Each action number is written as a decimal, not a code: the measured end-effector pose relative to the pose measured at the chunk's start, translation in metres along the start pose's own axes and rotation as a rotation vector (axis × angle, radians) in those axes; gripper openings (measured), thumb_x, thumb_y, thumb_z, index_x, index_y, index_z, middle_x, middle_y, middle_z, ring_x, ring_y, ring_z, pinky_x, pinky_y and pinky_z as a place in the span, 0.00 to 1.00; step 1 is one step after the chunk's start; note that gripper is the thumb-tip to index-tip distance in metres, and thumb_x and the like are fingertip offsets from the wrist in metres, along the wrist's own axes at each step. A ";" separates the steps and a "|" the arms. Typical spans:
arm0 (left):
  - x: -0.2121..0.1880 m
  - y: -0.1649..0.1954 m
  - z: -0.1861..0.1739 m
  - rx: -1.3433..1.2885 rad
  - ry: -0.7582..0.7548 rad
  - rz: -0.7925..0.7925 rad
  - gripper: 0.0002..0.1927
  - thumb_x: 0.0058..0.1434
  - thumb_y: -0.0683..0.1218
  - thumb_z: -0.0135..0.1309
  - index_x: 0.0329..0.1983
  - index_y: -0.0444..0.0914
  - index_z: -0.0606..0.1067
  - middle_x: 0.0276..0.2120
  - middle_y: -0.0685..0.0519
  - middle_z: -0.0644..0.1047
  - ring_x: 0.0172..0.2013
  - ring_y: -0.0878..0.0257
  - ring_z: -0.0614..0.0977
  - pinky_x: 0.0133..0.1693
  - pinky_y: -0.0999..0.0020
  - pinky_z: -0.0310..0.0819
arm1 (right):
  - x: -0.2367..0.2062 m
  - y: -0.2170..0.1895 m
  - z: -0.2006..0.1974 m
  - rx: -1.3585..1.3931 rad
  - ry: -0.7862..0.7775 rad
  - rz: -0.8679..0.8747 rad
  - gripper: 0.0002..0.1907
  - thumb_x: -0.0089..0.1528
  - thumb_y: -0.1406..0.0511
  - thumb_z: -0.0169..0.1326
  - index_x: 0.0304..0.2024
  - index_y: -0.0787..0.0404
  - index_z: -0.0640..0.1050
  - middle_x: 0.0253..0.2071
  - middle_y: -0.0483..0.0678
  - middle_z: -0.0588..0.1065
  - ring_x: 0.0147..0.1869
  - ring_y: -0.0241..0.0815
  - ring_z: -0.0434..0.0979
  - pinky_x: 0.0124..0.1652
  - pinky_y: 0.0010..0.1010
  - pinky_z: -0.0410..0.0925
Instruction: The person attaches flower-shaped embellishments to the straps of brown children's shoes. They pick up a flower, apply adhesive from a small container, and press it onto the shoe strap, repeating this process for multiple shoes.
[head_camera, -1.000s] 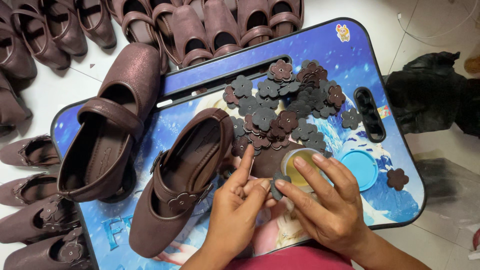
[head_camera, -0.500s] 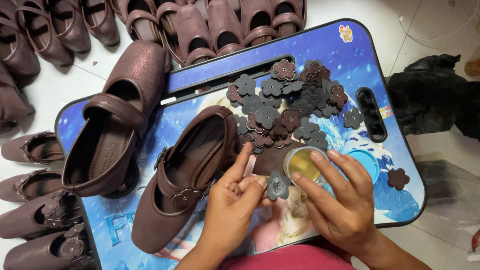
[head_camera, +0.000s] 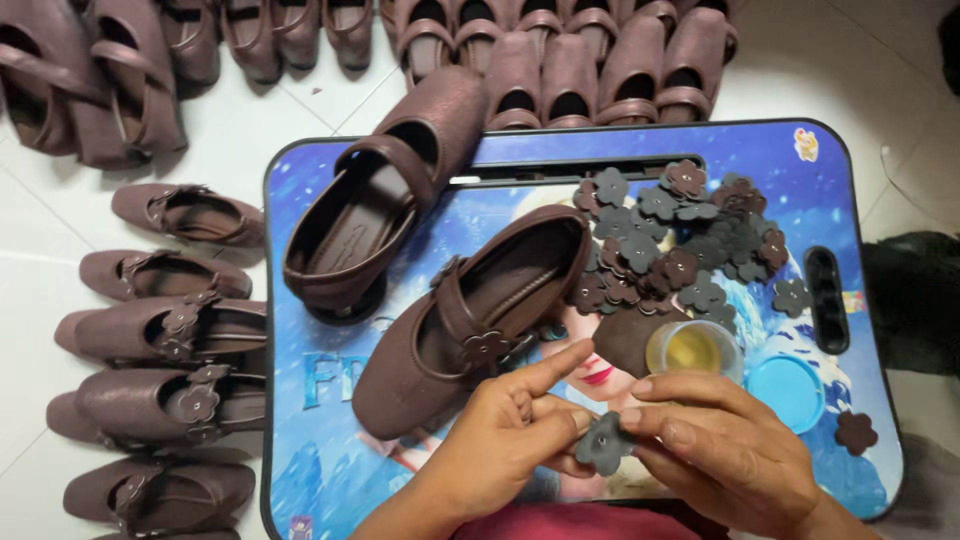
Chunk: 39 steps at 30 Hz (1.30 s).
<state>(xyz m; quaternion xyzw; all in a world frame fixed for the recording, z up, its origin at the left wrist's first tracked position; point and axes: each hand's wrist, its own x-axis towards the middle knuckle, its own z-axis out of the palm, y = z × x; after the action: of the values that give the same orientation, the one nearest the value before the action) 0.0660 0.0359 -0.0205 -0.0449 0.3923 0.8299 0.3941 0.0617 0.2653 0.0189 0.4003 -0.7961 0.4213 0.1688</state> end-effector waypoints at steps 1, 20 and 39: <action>-0.006 0.001 -0.002 -0.004 -0.017 0.015 0.36 0.69 0.40 0.49 0.80 0.36 0.55 0.41 0.50 0.82 0.35 0.69 0.83 0.41 0.72 0.81 | 0.007 -0.002 0.001 0.040 -0.043 -0.015 0.32 0.54 0.73 0.68 0.57 0.64 0.66 0.44 0.50 0.81 0.52 0.50 0.82 0.48 0.38 0.77; -0.030 0.050 -0.039 0.325 0.638 0.506 0.32 0.68 0.49 0.49 0.71 0.36 0.54 0.45 0.46 0.82 0.45 0.64 0.84 0.48 0.72 0.78 | 0.131 0.035 0.039 0.566 -0.267 0.897 0.42 0.59 0.75 0.58 0.76 0.59 0.64 0.37 0.48 0.80 0.38 0.32 0.76 0.36 0.24 0.69; -0.012 0.038 -0.024 -0.034 0.460 0.402 0.24 0.64 0.37 0.53 0.62 0.32 0.61 0.43 0.43 0.83 0.38 0.67 0.83 0.39 0.75 0.76 | 0.123 0.052 0.022 0.475 -0.473 0.918 0.46 0.55 0.74 0.59 0.76 0.55 0.61 0.32 0.47 0.80 0.37 0.34 0.78 0.40 0.27 0.73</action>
<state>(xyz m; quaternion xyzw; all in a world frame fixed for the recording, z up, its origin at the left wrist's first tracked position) 0.0428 -0.0028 -0.0094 -0.1596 0.4582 0.8659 0.1219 -0.0537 0.2034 0.0530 0.1238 -0.7879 0.5179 -0.3093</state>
